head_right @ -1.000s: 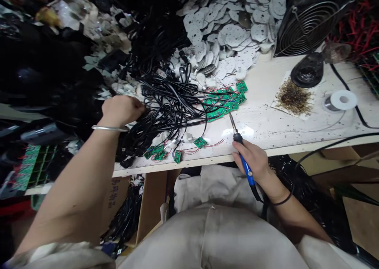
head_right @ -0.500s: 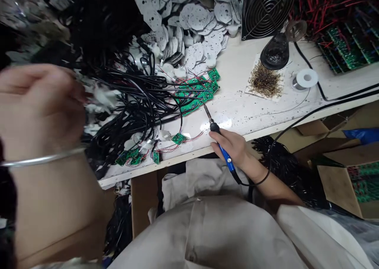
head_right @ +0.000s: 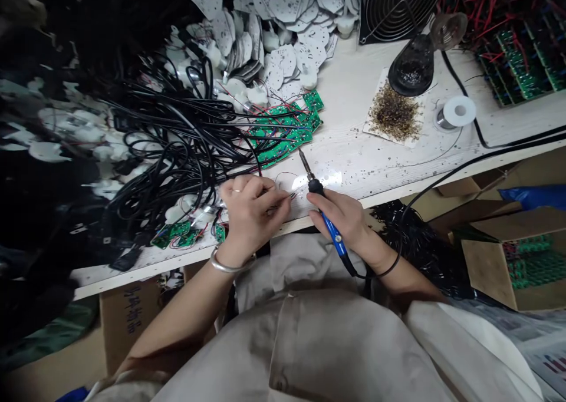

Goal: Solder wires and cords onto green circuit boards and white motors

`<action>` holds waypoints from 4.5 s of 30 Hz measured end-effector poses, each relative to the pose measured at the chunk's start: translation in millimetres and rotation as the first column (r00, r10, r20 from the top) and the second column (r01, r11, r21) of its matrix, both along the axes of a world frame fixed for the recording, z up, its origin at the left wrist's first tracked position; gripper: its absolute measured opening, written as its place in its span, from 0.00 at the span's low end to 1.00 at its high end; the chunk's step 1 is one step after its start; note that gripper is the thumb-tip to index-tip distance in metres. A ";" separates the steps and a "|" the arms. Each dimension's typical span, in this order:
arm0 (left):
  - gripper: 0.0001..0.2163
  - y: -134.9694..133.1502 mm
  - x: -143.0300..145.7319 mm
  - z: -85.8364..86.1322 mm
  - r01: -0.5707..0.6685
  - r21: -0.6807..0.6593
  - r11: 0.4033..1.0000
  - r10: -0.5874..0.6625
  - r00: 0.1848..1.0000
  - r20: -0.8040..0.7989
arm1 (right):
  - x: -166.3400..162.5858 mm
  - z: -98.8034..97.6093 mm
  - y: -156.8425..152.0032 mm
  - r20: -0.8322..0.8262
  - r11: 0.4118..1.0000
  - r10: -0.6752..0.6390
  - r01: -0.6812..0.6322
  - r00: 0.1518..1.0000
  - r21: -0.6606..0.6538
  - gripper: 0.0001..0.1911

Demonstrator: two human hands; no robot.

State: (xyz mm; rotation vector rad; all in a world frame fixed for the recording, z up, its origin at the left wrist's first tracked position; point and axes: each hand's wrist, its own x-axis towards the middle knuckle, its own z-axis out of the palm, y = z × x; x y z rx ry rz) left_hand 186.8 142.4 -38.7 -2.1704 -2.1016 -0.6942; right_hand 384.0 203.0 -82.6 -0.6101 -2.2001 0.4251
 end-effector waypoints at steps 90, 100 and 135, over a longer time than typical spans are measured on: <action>0.03 -10.9 10.4 -24.7 0.068 0.010 0.998 -0.069 0.992 0.106 | 14.4 14.0 9.0 -0.046 0.968 0.162 -0.168 0.986 -0.188 0.23; 0.15 -21.0 -41.8 13.1 0.428 -0.133 0.894 -0.404 0.898 0.174 | 12.4 5.7 7.9 0.097 0.994 0.107 -0.109 0.990 0.013 0.23; 0.09 1.1 -54.8 42.5 -0.002 -0.069 0.998 0.002 1.000 -0.005 | 15.4 -0.5 5.7 0.115 0.994 0.100 -0.094 0.988 -0.054 0.24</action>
